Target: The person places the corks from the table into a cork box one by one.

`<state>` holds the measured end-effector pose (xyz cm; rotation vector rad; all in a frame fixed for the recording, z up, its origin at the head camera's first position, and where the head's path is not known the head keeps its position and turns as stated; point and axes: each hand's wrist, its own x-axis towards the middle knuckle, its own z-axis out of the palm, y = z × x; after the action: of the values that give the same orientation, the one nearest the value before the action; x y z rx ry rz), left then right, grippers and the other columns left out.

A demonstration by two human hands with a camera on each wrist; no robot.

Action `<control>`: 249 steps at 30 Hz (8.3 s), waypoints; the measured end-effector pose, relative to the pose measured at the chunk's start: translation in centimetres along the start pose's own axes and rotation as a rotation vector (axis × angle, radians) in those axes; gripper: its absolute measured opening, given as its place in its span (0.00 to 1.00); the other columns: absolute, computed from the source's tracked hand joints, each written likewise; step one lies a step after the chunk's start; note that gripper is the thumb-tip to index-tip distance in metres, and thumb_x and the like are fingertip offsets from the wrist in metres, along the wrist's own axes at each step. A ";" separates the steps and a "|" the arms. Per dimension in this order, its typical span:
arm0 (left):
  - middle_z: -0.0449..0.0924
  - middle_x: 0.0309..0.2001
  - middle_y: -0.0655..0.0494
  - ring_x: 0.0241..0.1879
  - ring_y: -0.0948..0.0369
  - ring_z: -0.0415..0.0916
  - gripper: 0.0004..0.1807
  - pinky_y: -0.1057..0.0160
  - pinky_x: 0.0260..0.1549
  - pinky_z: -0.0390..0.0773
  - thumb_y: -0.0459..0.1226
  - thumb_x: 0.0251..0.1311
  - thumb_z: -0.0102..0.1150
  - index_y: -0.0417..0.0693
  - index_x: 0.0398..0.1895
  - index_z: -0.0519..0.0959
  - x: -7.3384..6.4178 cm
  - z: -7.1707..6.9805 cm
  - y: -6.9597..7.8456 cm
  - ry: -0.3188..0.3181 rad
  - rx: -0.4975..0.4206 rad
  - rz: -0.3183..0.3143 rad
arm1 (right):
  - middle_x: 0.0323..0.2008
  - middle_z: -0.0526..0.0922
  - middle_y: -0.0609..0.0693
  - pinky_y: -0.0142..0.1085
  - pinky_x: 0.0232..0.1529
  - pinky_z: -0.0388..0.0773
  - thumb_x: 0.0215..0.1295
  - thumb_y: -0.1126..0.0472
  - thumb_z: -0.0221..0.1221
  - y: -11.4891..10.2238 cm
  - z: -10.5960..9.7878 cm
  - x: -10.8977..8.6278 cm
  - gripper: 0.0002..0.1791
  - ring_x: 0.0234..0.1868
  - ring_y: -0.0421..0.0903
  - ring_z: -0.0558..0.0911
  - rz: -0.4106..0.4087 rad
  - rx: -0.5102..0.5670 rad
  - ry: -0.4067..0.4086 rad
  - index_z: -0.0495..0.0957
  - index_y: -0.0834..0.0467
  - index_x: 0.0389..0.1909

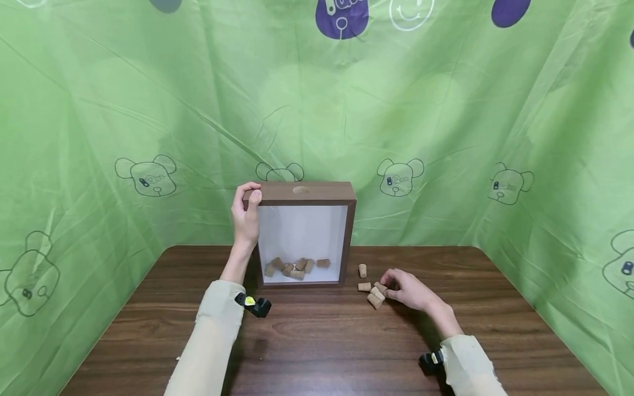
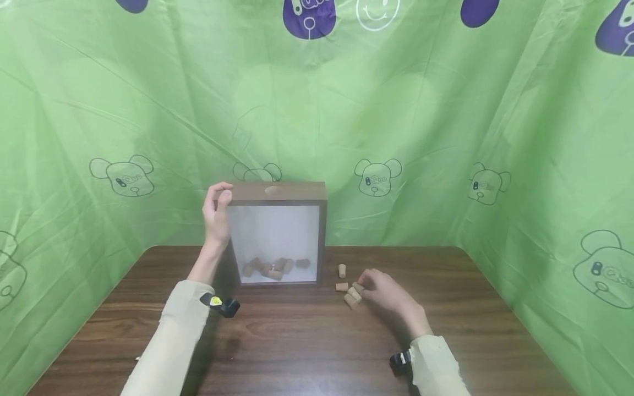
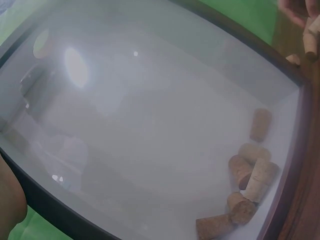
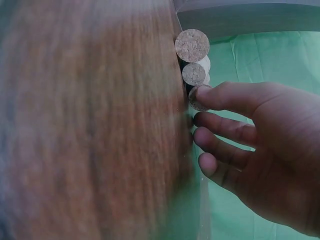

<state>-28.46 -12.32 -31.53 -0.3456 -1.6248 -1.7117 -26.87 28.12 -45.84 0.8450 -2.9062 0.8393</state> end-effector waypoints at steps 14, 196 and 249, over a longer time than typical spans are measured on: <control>0.76 0.50 0.48 0.50 0.67 0.69 0.16 0.65 0.53 0.64 0.39 0.64 0.53 0.37 0.49 0.76 -0.1 0.0 0.0 0.008 -0.012 0.016 | 0.34 0.81 0.47 0.33 0.38 0.74 0.57 0.69 0.62 -0.4 0.0 -0.2 0.16 0.36 0.39 0.77 -0.053 0.037 -0.006 0.80 0.58 0.48; 0.75 0.52 0.46 0.54 0.67 0.68 0.19 0.65 0.57 0.62 0.39 0.64 0.52 0.32 0.51 0.75 0.1 -0.7 0.3 0.018 0.018 0.002 | 0.42 0.84 0.56 0.35 0.43 0.77 0.62 0.66 0.63 -3.7 -2.5 1.6 0.13 0.41 0.43 0.81 -0.011 0.208 -0.054 0.80 0.63 0.48; 0.76 0.52 0.48 0.54 0.67 0.68 0.15 0.65 0.57 0.62 0.39 0.64 0.53 0.40 0.49 0.77 -0.2 -0.8 -0.1 0.037 0.008 -0.004 | 0.50 0.82 0.53 0.32 0.38 0.78 0.58 0.70 0.63 -2.7 -2.9 1.1 0.21 0.38 0.44 0.81 0.002 0.239 0.011 0.79 0.55 0.53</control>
<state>-28.14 -12.98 -31.85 -0.3050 -1.6064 -1.7046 -26.90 27.06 -41.84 0.8471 -2.8354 1.2052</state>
